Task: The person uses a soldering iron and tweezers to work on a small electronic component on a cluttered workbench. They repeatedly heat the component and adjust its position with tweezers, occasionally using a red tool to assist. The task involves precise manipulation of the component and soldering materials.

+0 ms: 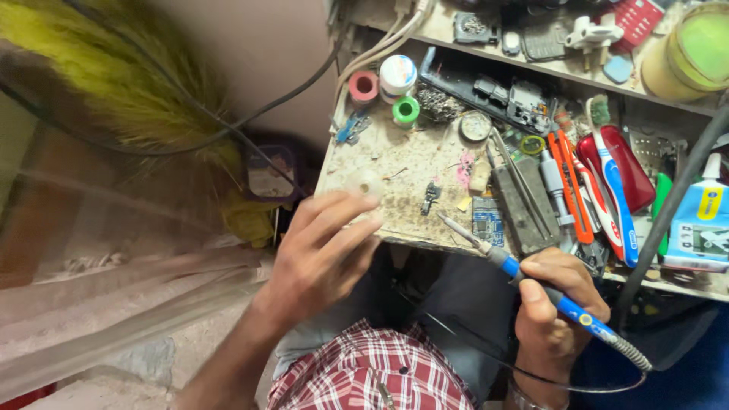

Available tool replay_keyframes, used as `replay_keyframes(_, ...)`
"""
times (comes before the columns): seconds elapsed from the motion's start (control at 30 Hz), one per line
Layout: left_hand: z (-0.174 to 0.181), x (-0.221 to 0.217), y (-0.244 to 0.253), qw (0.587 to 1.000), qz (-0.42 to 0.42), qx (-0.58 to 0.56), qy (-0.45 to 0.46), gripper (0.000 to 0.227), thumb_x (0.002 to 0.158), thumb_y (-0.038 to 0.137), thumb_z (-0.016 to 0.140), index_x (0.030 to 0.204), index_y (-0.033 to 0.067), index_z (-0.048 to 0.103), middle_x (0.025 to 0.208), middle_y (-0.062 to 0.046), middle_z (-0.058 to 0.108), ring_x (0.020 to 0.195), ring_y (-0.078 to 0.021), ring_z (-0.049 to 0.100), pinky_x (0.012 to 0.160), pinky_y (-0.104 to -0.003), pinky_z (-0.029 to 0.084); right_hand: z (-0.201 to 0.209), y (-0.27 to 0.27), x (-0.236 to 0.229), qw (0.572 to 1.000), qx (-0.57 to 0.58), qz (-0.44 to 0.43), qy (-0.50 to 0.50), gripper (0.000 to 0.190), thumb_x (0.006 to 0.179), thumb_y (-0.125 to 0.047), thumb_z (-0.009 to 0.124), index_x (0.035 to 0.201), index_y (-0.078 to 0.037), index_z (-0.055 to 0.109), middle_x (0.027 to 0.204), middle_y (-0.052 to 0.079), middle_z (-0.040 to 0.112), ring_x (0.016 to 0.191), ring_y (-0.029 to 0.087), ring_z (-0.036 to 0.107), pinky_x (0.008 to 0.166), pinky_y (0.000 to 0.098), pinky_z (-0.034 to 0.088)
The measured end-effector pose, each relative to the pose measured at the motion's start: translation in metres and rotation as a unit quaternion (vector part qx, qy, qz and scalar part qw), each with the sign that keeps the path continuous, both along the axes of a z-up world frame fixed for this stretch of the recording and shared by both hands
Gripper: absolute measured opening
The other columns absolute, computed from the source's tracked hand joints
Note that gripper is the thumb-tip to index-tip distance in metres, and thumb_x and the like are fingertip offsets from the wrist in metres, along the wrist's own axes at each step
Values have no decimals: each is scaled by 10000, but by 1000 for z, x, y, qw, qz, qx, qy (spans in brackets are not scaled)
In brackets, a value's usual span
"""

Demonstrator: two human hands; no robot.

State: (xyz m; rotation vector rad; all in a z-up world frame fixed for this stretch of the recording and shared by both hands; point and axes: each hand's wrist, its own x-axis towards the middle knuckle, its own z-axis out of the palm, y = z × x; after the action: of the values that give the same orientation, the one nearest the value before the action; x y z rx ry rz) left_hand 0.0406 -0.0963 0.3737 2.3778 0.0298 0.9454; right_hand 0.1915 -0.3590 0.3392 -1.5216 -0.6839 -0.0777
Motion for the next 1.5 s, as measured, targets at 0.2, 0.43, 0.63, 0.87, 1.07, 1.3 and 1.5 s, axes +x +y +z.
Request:
replay_keyframes(0.2,10,62,9,989,-74,49,116,401,913,90,744,1296,65,629,1419,-89,585,1454,-332,443,1239,-575,308,12,3,2,999,-49,16,-9,179,851,-55,708,1007,31,701,874,103,668,764,186,649,733,268,526)
replay_keyframes(0.43,7,72,12,979,-105,41,172,391,970,159,686,1341,56,623,1454,-73,570,1500,-313,381,1243,-587,242,17,3,3,995,-96,5,-12,234,836,-82,750,1052,-3,704,900,97,666,788,188,655,752,278,528)
replay_keyframes(0.63,8,75,11,977,-102,36,182,353,960,171,703,1292,58,664,1411,-42,610,1491,-299,401,1242,-597,237,18,2,5,989,-143,-6,-31,282,814,-104,779,1063,-43,661,925,94,669,826,196,671,792,293,548)
replay_keyframes(0.87,7,77,10,977,-98,28,186,347,951,166,708,1282,65,680,1391,-36,628,1483,-291,414,1245,-598,220,18,2,7,992,-126,-1,-20,273,794,-100,784,1043,-43,688,928,87,667,812,180,669,756,267,545)
replay_keyframes(1.07,8,77,10,976,-96,25,193,352,953,191,704,1280,63,683,1390,-40,630,1481,-295,413,1243,-601,206,18,1,6,991,-133,-4,-14,280,779,-83,780,1043,-44,698,930,85,670,835,185,671,771,270,549)
replay_keyframes(1.3,8,76,10,974,-102,21,201,398,930,236,723,1280,52,676,1392,-55,623,1468,-293,412,1242,-615,182,16,0,6,993,-121,-8,-7,277,776,-73,757,1044,-46,696,945,90,667,834,182,670,761,273,554)
replay_keyframes(1.5,7,77,11,974,-105,20,199,404,930,236,725,1296,75,672,1407,-40,620,1489,-290,403,1254,-618,170,16,-1,7,993,-122,-2,-10,273,785,-71,760,1049,-42,695,954,94,670,844,184,672,771,274,556)
